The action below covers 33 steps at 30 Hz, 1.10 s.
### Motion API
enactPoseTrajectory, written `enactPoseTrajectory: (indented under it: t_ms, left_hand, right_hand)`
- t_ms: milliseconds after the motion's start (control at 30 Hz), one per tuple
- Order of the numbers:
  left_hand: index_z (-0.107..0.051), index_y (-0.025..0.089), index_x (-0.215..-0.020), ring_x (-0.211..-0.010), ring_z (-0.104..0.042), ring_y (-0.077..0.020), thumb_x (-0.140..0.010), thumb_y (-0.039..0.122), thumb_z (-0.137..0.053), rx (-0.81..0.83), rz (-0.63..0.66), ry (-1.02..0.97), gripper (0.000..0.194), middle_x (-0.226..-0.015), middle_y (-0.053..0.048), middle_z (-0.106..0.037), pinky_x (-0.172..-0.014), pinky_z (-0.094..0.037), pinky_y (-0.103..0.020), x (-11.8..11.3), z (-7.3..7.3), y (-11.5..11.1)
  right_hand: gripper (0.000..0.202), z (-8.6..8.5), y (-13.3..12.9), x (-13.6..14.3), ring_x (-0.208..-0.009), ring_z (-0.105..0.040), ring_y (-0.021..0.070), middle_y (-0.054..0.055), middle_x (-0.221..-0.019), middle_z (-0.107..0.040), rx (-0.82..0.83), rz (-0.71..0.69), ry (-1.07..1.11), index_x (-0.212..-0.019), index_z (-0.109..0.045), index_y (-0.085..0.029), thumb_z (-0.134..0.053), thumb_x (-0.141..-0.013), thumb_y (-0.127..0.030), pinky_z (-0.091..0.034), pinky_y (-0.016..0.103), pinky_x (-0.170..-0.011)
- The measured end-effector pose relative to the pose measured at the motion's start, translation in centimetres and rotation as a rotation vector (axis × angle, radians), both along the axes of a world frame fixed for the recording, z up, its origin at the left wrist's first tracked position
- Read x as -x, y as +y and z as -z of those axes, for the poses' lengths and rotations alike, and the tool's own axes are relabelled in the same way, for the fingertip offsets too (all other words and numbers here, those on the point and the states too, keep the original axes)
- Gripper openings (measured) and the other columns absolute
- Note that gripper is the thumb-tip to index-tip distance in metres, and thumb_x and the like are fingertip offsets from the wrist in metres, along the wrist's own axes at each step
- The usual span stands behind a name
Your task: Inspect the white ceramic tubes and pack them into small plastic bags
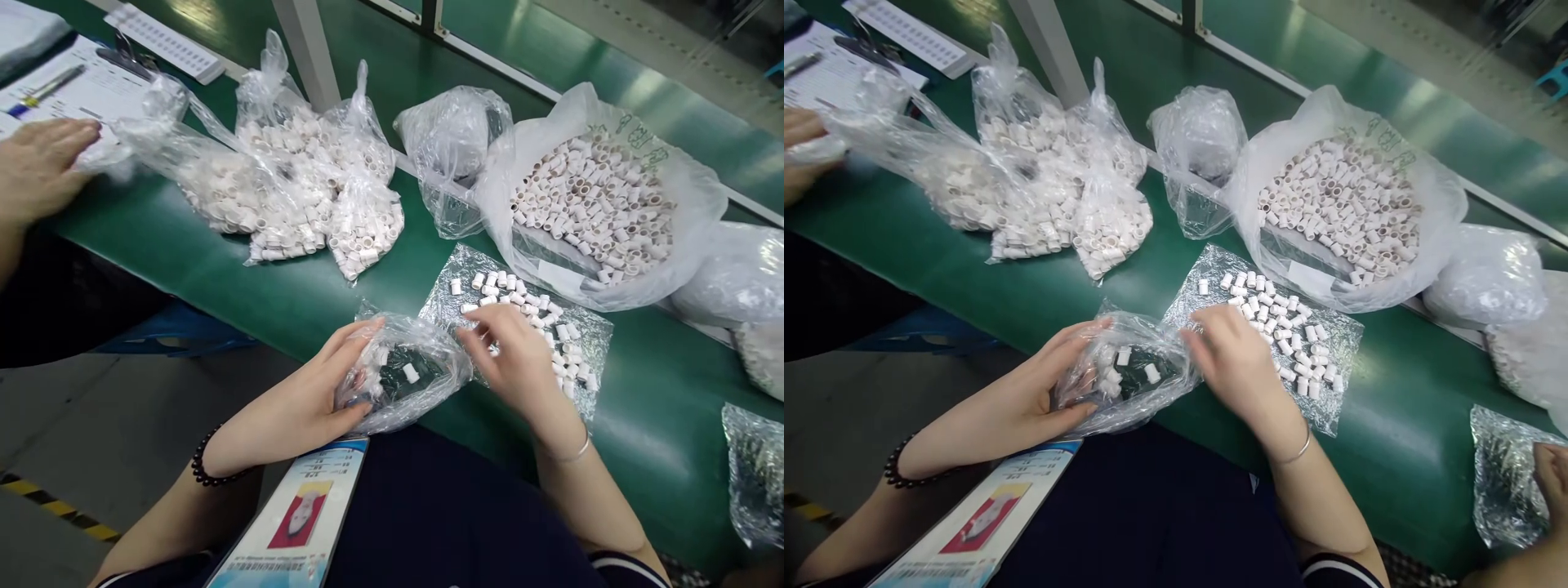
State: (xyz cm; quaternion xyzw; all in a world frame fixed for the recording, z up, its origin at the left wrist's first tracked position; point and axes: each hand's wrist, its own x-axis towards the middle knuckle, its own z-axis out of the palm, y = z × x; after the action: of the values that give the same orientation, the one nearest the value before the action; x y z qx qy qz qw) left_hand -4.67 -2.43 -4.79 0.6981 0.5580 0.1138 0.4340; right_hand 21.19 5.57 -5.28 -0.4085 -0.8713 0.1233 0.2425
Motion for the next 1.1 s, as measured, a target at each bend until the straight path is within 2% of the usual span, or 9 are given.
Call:
enactPoseTrajectory:
  t_ms: [100,233,500,600,700,767,900,967,1100]
  left_hand:
    - [-0.010,0.034,-0.153,-0.128,-0.048,-0.0310,-0.089,0.032,-0.049,0.058,-0.026,-0.015,0.075,-0.159,-0.005,-0.017,-0.095,-0.053,-0.038,0.0,-0.4,0.0]
    - [-0.006,0.039,-0.152,-0.096,-0.064,-0.0229,-0.089,0.035,-0.049,0.155,-0.058,-0.064,0.076,-0.160,-0.005,-0.014,-0.070,-0.058,-0.032,-0.2,-0.7,0.2]
    - [-0.011,0.034,-0.153,-0.134,-0.042,-0.0309,-0.088,0.031,-0.050,0.083,-0.047,-0.061,0.076,-0.159,-0.005,-0.016,-0.089,-0.056,-0.033,-0.2,-0.3,0.4]
    - [-0.011,0.031,-0.153,-0.137,-0.038,-0.0321,-0.087,0.030,-0.051,0.052,-0.040,-0.037,0.077,-0.159,-0.006,-0.017,-0.095,-0.054,-0.036,-0.2,-0.2,0.5]
    - [-0.011,0.031,-0.153,-0.139,-0.036,-0.0334,-0.086,0.030,-0.053,0.034,-0.028,-0.030,0.079,-0.159,-0.007,-0.019,-0.099,-0.052,-0.039,-0.3,-0.2,0.7]
    - [-0.010,0.030,-0.153,-0.142,-0.032,-0.0330,-0.086,0.029,-0.053,0.010,-0.009,-0.022,0.079,-0.159,-0.007,-0.020,-0.106,-0.046,-0.042,-0.4,-0.1,0.8]
    - [-0.009,0.029,-0.153,-0.145,-0.025,-0.0313,-0.088,0.029,-0.052,-0.028,0.006,-0.010,0.078,-0.159,-0.007,-0.021,-0.114,-0.037,-0.045,-0.5,-0.2,0.9]
    - [-0.009,0.030,-0.153,-0.144,-0.027,-0.0319,-0.088,0.030,-0.051,-0.017,-0.009,-0.009,0.077,-0.159,-0.007,-0.020,-0.112,-0.039,-0.044,-0.5,-0.4,0.8]
    - [-0.012,0.028,-0.153,-0.143,-0.030,-0.0309,-0.088,0.029,-0.050,0.016,-0.023,-0.020,0.075,-0.159,-0.008,-0.018,-0.113,-0.037,-0.045,-0.5,-0.7,0.6]
  right_hand:
    - [0.025,2.2,3.3,-2.1,-0.088,-0.060,0.0250,0.012,-0.097,-0.063,0.036,0.184,-0.293,-0.109,-0.061,-0.018,-0.048,-0.095,-0.034,-0.052,0.038,-0.070]
    - [0.032,3.5,4.9,-2.1,-0.090,-0.057,0.0275,0.015,-0.108,-0.060,0.089,0.148,-0.569,-0.114,-0.061,-0.016,-0.056,-0.091,-0.037,-0.047,0.039,-0.073]
    - [0.023,4.0,5.0,-0.2,-0.083,-0.059,0.0217,0.011,-0.099,-0.064,0.109,0.033,-0.715,-0.101,-0.067,-0.018,-0.045,-0.097,-0.027,-0.038,0.031,-0.066]
    - [0.024,3.7,5.0,-1.0,-0.079,-0.059,0.0201,0.010,-0.091,-0.065,0.043,0.035,-0.564,-0.101,-0.067,-0.016,-0.045,-0.097,-0.025,-0.041,0.030,-0.065]
    - [0.021,1.9,3.0,-0.9,-0.086,-0.062,0.0187,0.010,-0.097,-0.067,-0.106,0.055,-0.159,-0.109,-0.064,-0.018,-0.048,-0.097,-0.026,-0.050,0.030,-0.072]
    - [0.020,0.5,0.9,-0.1,-0.089,-0.063,0.0170,0.008,-0.098,-0.068,-0.143,-0.035,0.046,-0.113,-0.061,-0.020,-0.053,-0.095,-0.023,-0.052,0.030,-0.075]
    - [0.024,-0.7,-1.2,2.0,-0.088,-0.064,0.0161,0.009,-0.101,-0.069,-0.060,-0.286,0.049,-0.113,-0.061,-0.016,-0.054,-0.094,-0.029,-0.054,0.028,-0.074]
    - [0.029,-0.3,-0.1,2.1,-0.091,-0.064,0.0171,0.010,-0.103,-0.068,-0.034,-0.225,0.024,-0.114,-0.061,-0.017,-0.051,-0.096,-0.037,-0.055,0.030,-0.075]
    - [0.037,1.4,4.9,0.8,-0.093,-0.061,0.0241,0.014,-0.108,-0.064,0.039,0.115,-0.287,-0.122,-0.058,-0.018,-0.052,-0.094,-0.041,-0.052,0.035,-0.070]
